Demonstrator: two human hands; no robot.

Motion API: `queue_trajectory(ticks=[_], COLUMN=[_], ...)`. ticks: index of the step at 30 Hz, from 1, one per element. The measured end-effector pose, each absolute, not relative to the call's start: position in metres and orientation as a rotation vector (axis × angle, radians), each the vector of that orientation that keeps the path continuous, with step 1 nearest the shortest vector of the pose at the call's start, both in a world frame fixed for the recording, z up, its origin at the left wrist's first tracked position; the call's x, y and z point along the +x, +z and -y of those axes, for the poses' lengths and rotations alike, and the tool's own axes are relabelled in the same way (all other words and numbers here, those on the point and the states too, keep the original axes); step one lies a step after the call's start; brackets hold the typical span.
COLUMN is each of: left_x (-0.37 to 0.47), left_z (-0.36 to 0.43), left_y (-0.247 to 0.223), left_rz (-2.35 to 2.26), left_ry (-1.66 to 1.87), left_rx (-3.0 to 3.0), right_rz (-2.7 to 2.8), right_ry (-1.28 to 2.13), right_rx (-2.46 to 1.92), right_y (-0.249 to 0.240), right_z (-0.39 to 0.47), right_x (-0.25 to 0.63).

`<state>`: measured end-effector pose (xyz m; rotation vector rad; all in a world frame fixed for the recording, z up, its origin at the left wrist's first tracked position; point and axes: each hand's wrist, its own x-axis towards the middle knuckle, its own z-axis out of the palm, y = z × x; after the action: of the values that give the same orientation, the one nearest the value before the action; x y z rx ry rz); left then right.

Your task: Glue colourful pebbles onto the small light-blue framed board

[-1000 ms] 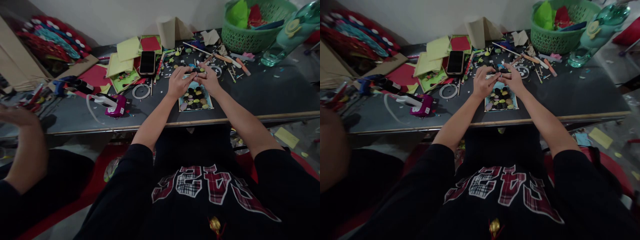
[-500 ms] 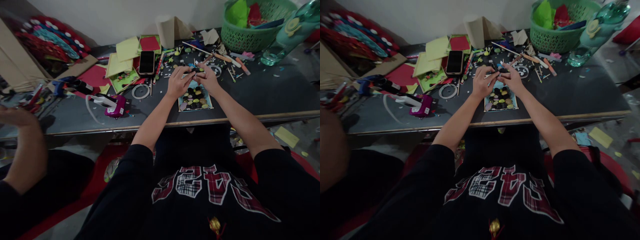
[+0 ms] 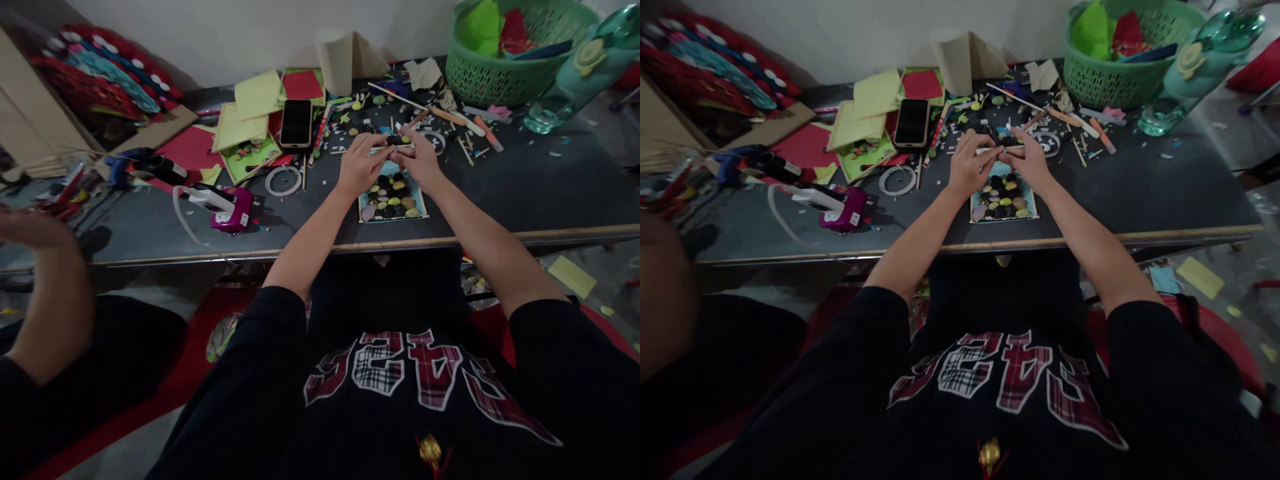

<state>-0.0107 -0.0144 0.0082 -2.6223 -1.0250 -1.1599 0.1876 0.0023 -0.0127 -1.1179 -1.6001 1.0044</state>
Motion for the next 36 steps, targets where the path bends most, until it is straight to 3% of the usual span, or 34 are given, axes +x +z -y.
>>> queue_trajectory(ticks=[36], left_x=[-0.0103], left_z=[0.0143], left_y=[0.0090], left_rz=[1.081], left_ry=[-1.264], left_rx=[-2.646], right_rz=[1.527], right_ry=[1.043], right_rx=[-1.143], right_y=[-0.0058], right_z=[0.0052], right_x=[0.1851])
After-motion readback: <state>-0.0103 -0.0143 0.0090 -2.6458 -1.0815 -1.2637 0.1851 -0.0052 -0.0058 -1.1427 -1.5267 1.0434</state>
